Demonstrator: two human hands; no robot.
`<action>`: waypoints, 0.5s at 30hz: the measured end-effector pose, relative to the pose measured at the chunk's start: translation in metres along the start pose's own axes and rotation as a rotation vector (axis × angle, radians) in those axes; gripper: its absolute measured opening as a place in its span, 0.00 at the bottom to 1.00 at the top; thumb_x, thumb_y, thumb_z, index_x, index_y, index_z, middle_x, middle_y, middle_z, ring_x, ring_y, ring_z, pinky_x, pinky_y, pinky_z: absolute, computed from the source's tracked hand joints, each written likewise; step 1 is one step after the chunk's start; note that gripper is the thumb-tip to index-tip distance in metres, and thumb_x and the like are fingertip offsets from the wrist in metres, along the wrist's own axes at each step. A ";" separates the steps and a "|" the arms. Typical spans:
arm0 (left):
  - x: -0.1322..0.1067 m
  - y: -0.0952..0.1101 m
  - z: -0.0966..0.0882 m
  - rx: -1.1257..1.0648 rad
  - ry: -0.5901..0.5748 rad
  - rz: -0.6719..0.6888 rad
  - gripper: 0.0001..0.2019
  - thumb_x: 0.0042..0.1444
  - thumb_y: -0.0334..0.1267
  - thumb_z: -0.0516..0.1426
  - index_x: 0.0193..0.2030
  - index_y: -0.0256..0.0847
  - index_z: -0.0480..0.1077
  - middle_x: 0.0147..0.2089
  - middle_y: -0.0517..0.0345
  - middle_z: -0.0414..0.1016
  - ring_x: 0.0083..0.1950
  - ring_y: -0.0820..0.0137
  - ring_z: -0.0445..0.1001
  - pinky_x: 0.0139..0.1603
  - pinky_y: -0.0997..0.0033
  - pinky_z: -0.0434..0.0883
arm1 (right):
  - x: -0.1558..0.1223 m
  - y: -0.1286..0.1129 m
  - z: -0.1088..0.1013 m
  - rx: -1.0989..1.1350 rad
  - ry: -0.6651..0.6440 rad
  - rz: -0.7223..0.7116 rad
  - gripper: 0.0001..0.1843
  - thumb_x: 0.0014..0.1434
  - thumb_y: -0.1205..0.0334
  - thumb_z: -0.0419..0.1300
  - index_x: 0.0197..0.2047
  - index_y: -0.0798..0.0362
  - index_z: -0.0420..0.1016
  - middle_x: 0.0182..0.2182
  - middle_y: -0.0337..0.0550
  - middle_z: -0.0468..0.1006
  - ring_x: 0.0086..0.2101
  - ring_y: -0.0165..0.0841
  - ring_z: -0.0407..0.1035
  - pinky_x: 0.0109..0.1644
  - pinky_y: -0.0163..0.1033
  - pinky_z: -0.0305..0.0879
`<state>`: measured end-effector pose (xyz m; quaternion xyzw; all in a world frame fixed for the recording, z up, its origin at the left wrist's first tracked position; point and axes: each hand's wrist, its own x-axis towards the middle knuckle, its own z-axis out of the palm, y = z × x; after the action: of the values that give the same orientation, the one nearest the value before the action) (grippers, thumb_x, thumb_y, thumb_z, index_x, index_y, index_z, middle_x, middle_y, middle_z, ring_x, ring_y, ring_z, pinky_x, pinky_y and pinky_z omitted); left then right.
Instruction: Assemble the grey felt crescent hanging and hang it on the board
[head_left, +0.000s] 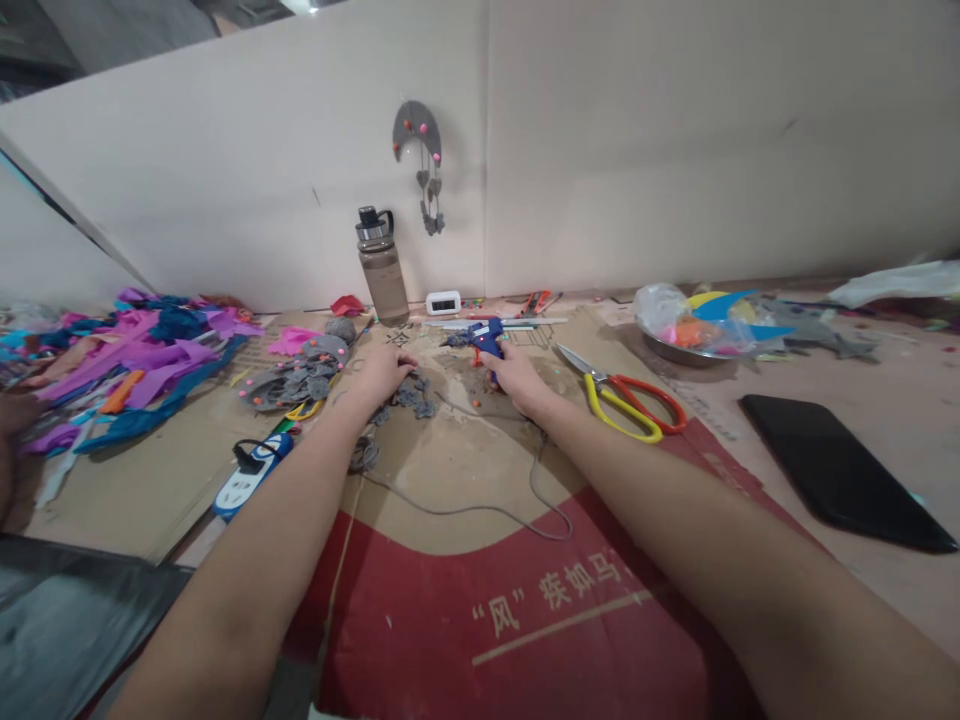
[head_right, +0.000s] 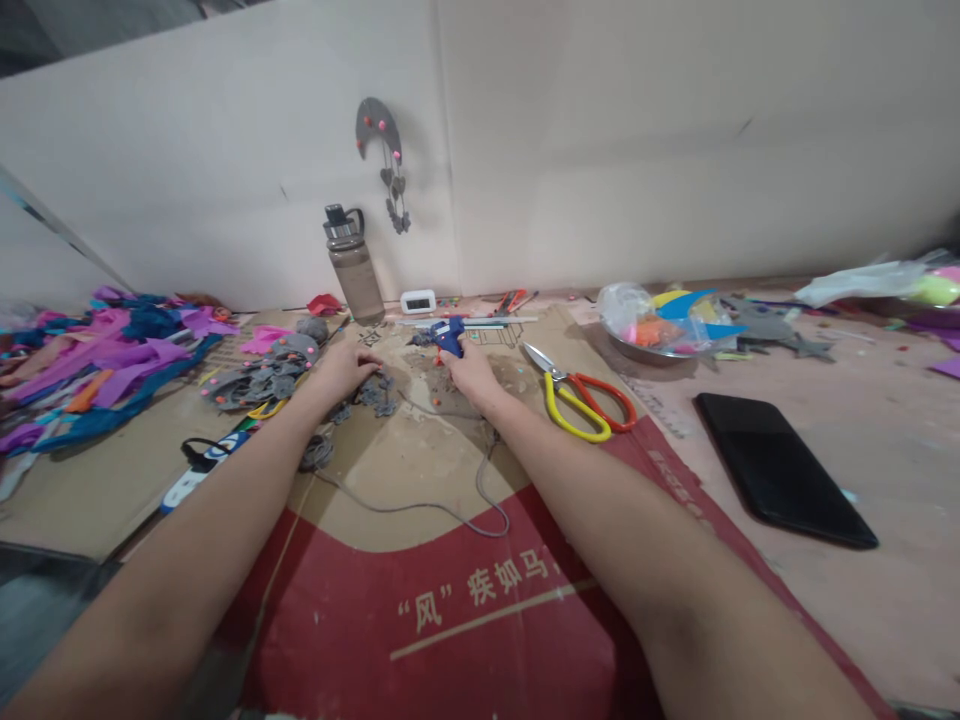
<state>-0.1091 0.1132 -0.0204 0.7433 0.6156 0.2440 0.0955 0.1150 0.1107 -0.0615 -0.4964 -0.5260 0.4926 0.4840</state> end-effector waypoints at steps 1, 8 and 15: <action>-0.001 0.000 0.000 0.003 0.003 0.002 0.08 0.43 0.27 0.62 0.25 0.44 0.79 0.31 0.52 0.79 0.35 0.64 0.74 0.44 0.67 0.69 | -0.001 -0.001 0.000 0.003 -0.003 -0.002 0.07 0.55 0.63 0.54 0.38 0.51 0.63 0.22 0.32 0.66 0.17 0.24 0.56 0.20 0.30 0.53; -0.006 0.004 -0.003 0.033 0.002 -0.007 0.10 0.46 0.27 0.60 0.31 0.44 0.80 0.33 0.52 0.79 0.37 0.63 0.75 0.43 0.67 0.70 | -0.005 -0.006 0.001 0.029 -0.003 -0.023 0.06 0.54 0.64 0.54 0.37 0.51 0.63 0.23 0.33 0.67 0.18 0.24 0.55 0.21 0.31 0.53; -0.014 0.014 -0.014 0.095 -0.009 0.027 0.10 0.46 0.25 0.58 0.32 0.40 0.80 0.35 0.50 0.79 0.36 0.63 0.74 0.42 0.67 0.70 | -0.005 -0.005 0.001 0.036 -0.023 -0.001 0.05 0.54 0.63 0.54 0.35 0.50 0.61 0.22 0.32 0.67 0.17 0.24 0.55 0.21 0.31 0.52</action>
<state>-0.1054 0.0947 -0.0057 0.7562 0.6160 0.2126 0.0594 0.1145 0.1058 -0.0566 -0.4817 -0.5228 0.5072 0.4872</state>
